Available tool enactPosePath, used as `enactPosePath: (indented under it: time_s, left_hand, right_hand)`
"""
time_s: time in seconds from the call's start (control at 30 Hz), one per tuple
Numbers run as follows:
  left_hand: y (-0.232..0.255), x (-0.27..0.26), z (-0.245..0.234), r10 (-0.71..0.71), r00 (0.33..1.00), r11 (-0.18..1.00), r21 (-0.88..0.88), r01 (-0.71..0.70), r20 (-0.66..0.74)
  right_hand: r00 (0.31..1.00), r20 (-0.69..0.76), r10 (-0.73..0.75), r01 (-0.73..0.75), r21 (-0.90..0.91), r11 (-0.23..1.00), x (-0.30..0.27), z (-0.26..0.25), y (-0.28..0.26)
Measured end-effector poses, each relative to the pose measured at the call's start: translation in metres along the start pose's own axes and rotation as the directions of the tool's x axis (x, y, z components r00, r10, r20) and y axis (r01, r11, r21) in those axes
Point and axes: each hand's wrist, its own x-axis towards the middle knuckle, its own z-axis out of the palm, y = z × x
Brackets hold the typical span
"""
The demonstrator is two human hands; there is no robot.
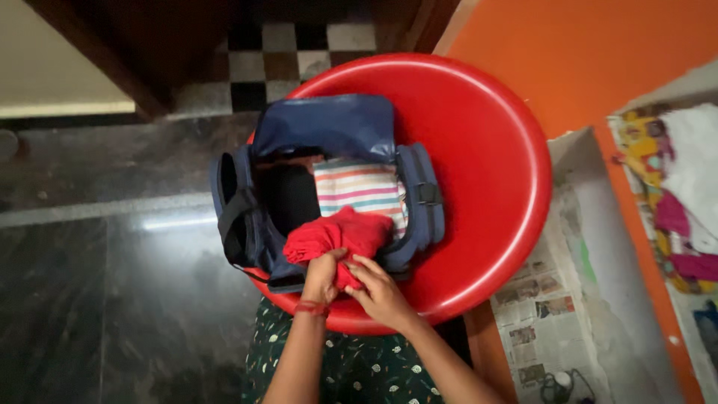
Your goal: The person removes several folded garments and fabrics from a blue duffel bag resting on a red chair and organizes them onto a storage shelf, then picks up a large packaged item from a bed.
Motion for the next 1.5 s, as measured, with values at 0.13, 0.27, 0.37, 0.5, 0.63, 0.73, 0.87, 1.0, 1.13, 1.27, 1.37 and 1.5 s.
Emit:
enactPosePath:
  time_s: [0.13, 0.27, 0.37, 0.5, 0.63, 0.73, 0.87, 1.0, 1.13, 1.27, 1.37, 1.5]
  left_hand:
    - [0.017, -0.061, 0.046, 0.182, 0.981, 0.975, 0.120, -0.189, 0.067]
    - [0.043, -0.147, 0.109, 0.270, 0.938, 0.940, 0.151, -0.306, 0.219]
    - [0.059, -0.215, 0.147, 0.197, 0.923, 0.934, 0.224, -0.279, 0.331]
    - [0.070, -0.281, 0.180, 0.041, 0.863, 0.955, 0.235, -0.183, 0.503]
    - [0.062, -0.292, 0.195, -0.147, 0.807, 0.962, 0.274, -0.019, 0.572]
    - [0.043, -0.272, 0.192, -0.243, 0.804, 0.930, 0.367, 0.033, 0.543]
    - [0.030, -0.253, 0.179, -0.346, 0.784, 0.889, 0.448, 0.098, 0.516]
    - [0.030, -0.263, 0.179, -0.363, 0.763, 0.883, 0.459, 0.099, 0.535]
    - [0.019, -0.265, 0.194, -0.455, 0.755, 0.853, 0.473, 0.219, 0.472]
    - [0.002, -0.268, 0.195, -0.478, 0.777, 0.842, 0.466, 0.272, 0.410]
    - [-0.005, -0.267, 0.201, -0.337, 0.806, 0.847, 0.531, 0.033, 0.487]
    - [-0.011, -0.258, 0.224, -0.290, 0.772, 0.784, 0.604, -0.147, 0.566]
  right_hand:
    - [1.000, -0.026, 0.007, 0.003, 0.352, 0.936, -0.024, -0.033, -0.007]
    - [0.967, -0.113, 0.227, -0.116, 0.601, 0.791, -0.044, -0.079, 0.000]
    - [0.918, -0.255, 0.305, -0.124, 0.544, 0.830, -0.058, -0.116, 0.005]
    - [0.857, -0.146, 0.495, -0.130, 0.867, 0.481, -0.081, -0.156, -0.014]
    - [0.958, 0.036, 0.285, -0.025, 0.999, -0.044, -0.121, -0.176, -0.052]
    - [0.837, -0.099, 0.538, -0.003, 0.983, 0.186, -0.135, -0.181, -0.071]
    - [0.994, 0.032, 0.102, -0.016, 0.988, -0.156, -0.162, -0.203, -0.053]
    - [0.821, 0.104, 0.562, -0.175, 0.982, 0.073, -0.186, -0.231, -0.029]
    - [0.678, -0.036, 0.734, -0.126, 0.978, 0.164, -0.208, -0.241, -0.032]
    - [0.635, -0.099, 0.766, -0.085, 0.977, 0.196, -0.227, -0.245, -0.054]
    - [0.659, -0.125, 0.742, -0.072, 0.971, 0.228, -0.236, -0.252, -0.073]
    - [0.672, -0.179, 0.718, -0.045, 0.959, 0.281, -0.229, -0.271, -0.083]
